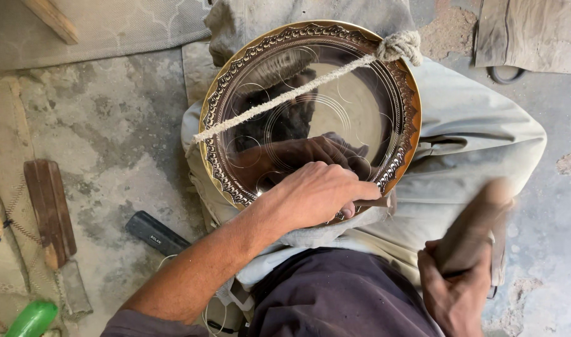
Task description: The person sits on the floor with a brass plate resting on their lap and hammers a small punch held in the left hand with a wooden mallet, working repeated strikes along a decorative pattern on the plate surface. They reposition the punch across the patterned area and continue hammering throughout the clip.
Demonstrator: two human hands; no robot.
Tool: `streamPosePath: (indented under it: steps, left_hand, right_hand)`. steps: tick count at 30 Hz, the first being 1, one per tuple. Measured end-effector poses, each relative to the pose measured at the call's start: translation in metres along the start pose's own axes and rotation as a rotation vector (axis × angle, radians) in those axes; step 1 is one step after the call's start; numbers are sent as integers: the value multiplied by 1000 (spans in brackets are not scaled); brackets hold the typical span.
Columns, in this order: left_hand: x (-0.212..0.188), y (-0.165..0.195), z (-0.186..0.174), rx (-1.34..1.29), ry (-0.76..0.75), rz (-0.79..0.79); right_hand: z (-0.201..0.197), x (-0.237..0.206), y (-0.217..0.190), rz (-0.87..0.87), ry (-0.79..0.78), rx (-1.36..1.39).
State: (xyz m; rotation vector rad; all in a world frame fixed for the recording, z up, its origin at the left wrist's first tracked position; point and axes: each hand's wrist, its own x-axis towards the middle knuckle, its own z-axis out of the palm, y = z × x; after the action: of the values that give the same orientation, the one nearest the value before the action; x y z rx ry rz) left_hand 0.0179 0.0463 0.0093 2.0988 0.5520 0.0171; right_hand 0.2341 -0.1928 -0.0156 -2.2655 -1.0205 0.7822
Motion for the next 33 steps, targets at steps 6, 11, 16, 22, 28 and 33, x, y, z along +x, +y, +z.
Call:
streamPosePath:
  steps: [6, 11, 16, 22, 28, 33]
  left_hand:
    - [-4, -1, -2, -38, -49, -65]
    - [-29, -3, -1, -142, 317, -25]
    - [-54, 14, 27, -552, 1144, -335]
    - [-48, 18, 63, -512, 1204, -438]
    - [-48, 11, 71, -211, 1197, -411]
    - [-48, 8, 73, -150, 1177, -455]
  right_hand:
    - [-6, 2, -2, 94, 35, 29]
    - [-15, 5, -18, -83, -2, -444]
    - [-27, 27, -37, 146, -12, -5]
    - [-29, 55, -83, -186, 6, -216]
    - [-27, 84, -165, -592, 46, -499]
    - [-36, 100, -220, -913, -58, -643]
